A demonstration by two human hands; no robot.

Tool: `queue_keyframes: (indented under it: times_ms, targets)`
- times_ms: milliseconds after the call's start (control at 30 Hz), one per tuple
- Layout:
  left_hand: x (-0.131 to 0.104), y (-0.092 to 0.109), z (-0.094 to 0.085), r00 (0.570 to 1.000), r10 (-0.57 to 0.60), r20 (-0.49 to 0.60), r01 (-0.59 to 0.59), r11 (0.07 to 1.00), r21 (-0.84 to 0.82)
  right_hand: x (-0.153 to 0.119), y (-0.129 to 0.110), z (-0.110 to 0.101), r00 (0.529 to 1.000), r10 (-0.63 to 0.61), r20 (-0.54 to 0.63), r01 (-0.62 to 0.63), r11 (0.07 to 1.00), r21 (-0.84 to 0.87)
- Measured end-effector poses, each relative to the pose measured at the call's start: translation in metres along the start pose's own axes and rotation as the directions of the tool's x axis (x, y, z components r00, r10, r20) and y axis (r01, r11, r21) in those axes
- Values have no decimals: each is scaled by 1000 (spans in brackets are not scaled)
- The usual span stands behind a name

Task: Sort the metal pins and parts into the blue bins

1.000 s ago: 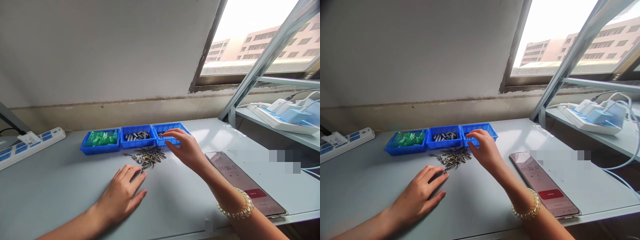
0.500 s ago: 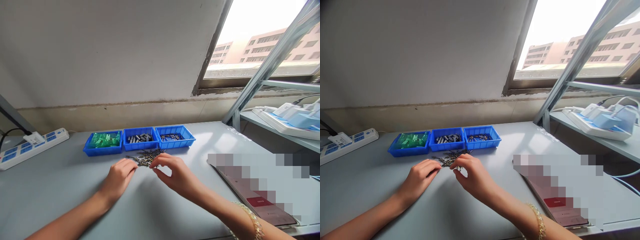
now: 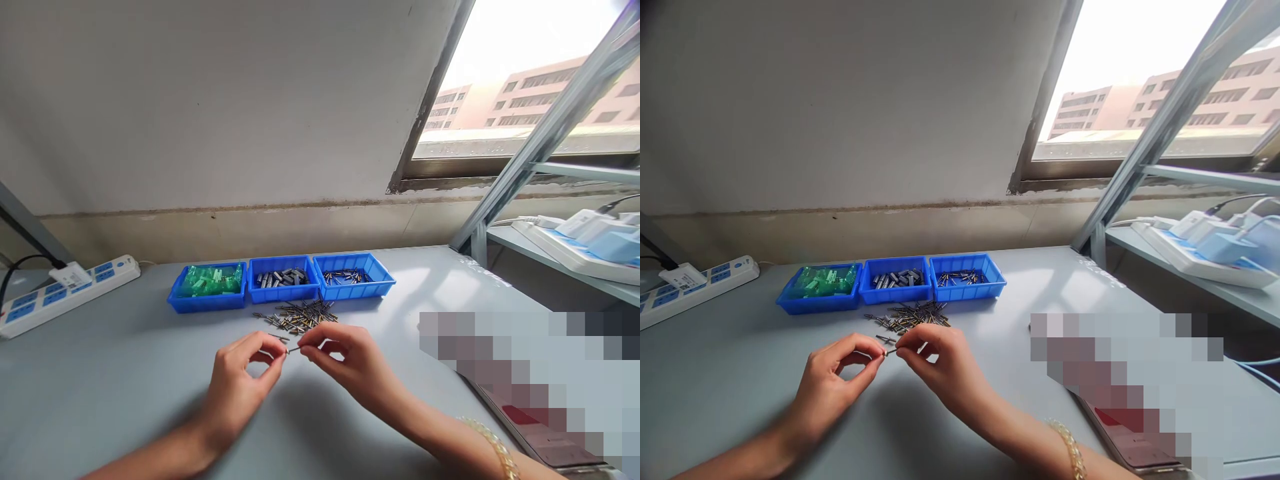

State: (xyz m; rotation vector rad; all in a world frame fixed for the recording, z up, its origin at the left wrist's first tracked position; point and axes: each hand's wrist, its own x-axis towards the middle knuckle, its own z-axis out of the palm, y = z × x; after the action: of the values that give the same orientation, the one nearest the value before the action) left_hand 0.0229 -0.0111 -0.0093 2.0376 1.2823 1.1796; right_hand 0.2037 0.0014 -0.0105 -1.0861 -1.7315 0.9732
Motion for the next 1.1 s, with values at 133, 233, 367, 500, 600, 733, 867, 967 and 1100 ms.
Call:
queue_keyframes:
  times_ms: [133, 233, 367, 500, 600, 733, 867, 967, 1100]
  targets:
    - [-6, 13, 1, 937, -290, 194, 334, 906, -260, -4, -8, 2, 983, -182, -3, 181, 982, -48]
    - [-9, 19, 1, 840, -369, 398, 516, 771, -374, -9, -13, 6, 943, -328, 47, 330, 944, -27]
    - [-13, 23, 3, 792, -345, 503, 569, 716, -405, -15, -16, 13, 918, -358, 171, 356, 934, 40]
    - [-12, 25, 2, 815, -383, 435, 546, 760, -353, -13, -14, 13, 921, -370, 121, 371, 929, 13]
    - [-9, 26, -3, 827, -446, 344, 550, 768, -327, -9, -12, 9, 925, -379, 2, 379, 924, -58]
    - [-9, 25, -5, 804, -451, 386, 584, 718, -378, -8, -9, 9, 915, -401, -38, 395, 913, -102]
    - [-12, 24, 0, 771, -347, 534, 612, 634, -473, -11, -10, 15, 888, -459, 27, 459, 882, -107]
    - [-12, 22, 1, 764, -334, 552, 621, 613, -489, -11, -10, 13, 878, -477, 46, 480, 873, -90]
    - [-8, 23, -5, 812, -454, 368, 584, 644, -494, -6, -7, 4, 905, -425, -1, 425, 904, -46]
